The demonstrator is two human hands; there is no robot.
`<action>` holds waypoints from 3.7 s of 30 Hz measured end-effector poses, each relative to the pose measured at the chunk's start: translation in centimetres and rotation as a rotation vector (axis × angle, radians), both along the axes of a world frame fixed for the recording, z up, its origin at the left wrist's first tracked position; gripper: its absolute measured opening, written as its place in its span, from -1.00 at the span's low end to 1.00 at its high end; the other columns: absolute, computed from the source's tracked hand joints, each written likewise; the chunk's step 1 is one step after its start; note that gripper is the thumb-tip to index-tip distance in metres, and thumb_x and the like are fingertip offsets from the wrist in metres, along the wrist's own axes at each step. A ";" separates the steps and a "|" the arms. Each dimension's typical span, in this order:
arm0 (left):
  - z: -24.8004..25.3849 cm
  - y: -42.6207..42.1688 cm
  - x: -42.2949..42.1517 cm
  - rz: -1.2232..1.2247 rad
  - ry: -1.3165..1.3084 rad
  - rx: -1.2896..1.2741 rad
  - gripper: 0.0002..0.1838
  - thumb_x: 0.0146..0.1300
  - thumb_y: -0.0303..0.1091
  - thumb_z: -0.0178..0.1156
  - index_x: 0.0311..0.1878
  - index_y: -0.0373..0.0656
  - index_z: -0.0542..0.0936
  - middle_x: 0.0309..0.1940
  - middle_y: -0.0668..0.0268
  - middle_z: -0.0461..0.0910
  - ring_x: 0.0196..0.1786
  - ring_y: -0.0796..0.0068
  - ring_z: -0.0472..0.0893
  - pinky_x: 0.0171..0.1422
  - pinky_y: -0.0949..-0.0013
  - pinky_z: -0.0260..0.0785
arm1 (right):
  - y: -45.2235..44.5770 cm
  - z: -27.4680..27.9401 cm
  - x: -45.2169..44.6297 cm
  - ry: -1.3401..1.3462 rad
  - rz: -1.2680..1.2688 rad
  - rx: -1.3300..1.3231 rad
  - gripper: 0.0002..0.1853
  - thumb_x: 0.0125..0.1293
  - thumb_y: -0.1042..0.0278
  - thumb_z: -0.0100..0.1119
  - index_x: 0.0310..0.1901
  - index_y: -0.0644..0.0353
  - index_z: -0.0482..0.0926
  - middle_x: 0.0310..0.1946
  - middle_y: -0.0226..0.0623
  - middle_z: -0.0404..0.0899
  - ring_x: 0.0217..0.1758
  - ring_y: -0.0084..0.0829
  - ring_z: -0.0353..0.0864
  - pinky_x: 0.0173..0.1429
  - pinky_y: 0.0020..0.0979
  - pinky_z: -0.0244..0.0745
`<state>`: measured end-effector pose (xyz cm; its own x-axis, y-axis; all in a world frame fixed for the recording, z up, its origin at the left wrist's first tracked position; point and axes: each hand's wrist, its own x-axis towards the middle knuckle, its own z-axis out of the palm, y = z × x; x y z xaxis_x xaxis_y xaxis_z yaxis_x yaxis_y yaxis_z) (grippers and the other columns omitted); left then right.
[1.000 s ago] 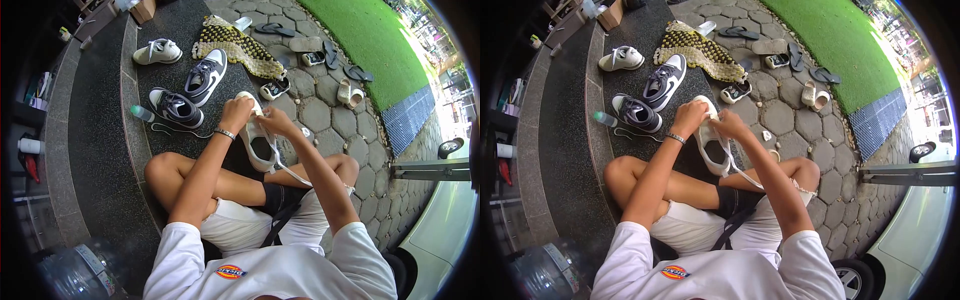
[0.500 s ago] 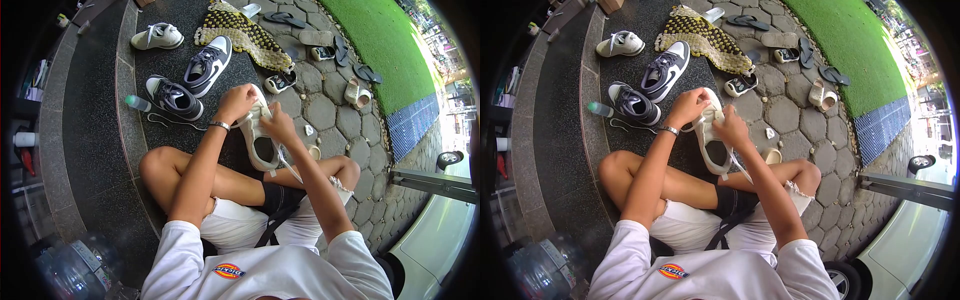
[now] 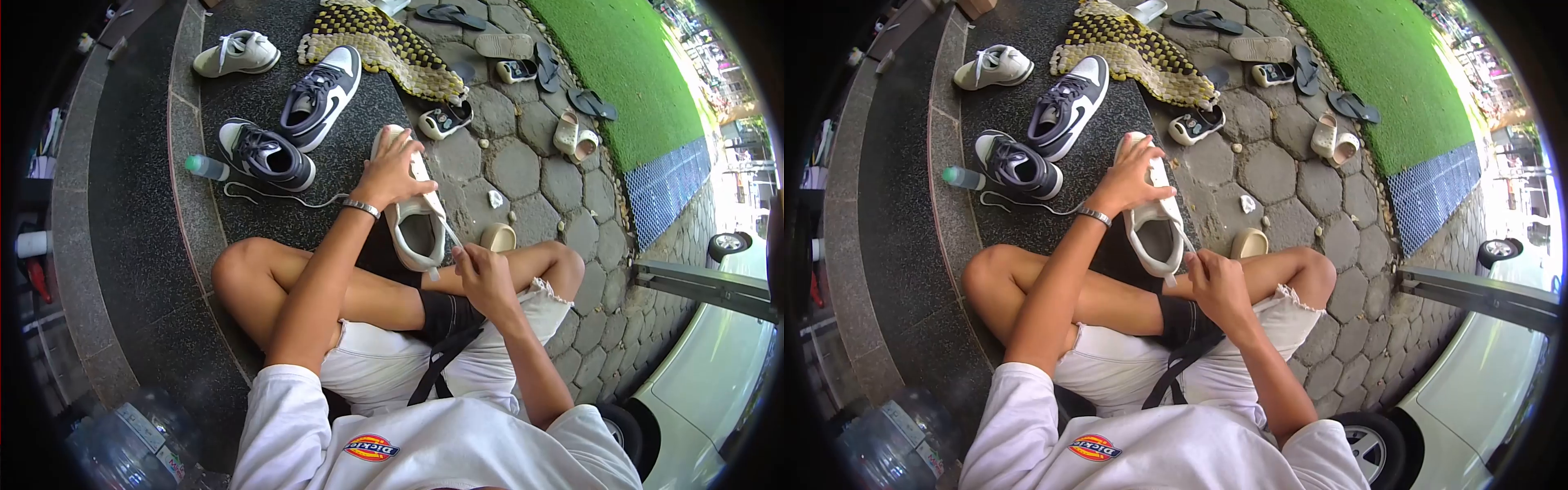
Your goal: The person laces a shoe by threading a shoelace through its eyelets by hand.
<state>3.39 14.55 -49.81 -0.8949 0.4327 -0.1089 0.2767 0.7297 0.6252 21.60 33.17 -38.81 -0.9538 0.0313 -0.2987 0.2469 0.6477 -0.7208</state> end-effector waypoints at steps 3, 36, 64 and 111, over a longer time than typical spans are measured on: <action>0.0 -0.2 0.1 0.027 -0.006 0.036 -0.02 -0.01 0.17 0.54 0.47 0.01 0.40 0.68 0.22 0.10 0.75 -0.05 -0.15 0.54 -0.51 0.15 | 0.1 2.6 1.1 0.022 0.028 -0.008 -0.62 0.56 0.24 0.12 -0.37 0.40 0.56 -0.55 0.19 0.50 -0.49 0.21 0.52 -0.36 -0.02 0.39; 27.9 -12.8 6.3 0.112 0.069 -0.239 -0.68 0.42 -0.17 0.25 -0.28 -0.26 0.74 -0.37 -0.02 0.72 -0.30 0.03 0.73 -0.12 0.07 0.50 | 3.3 21.8 -11.5 0.713 0.344 -0.867 -0.47 0.59 0.35 0.12 0.50 0.33 0.33 0.05 -0.15 0.74 -0.46 -0.70 0.41 -0.33 -0.57 0.41; 17.8 -6.0 5.8 0.264 0.056 -0.494 -0.42 0.35 0.27 0.23 -0.20 -0.14 0.82 -0.29 0.05 0.79 -0.14 0.02 0.80 0.01 0.03 0.60 | -3.2 3.5 -18.4 0.535 0.822 0.405 -0.81 0.35 0.27 0.26 -0.07 0.05 0.75 -0.09 -0.22 0.76 -0.04 -0.14 0.78 -0.01 -0.12 0.70; 3.6 -0.4 -0.3 -0.437 0.413 -0.461 -0.87 0.27 -0.16 0.25 -0.32 0.27 0.78 -0.34 0.39 0.75 -0.11 0.33 0.76 0.74 -0.29 -0.21 | 1.1 0.6 1.4 -0.007 -0.035 -0.244 -0.55 0.63 0.10 0.01 -0.41 0.25 0.38 -0.58 -0.51 0.17 -0.46 -0.63 0.15 -0.39 -0.38 0.09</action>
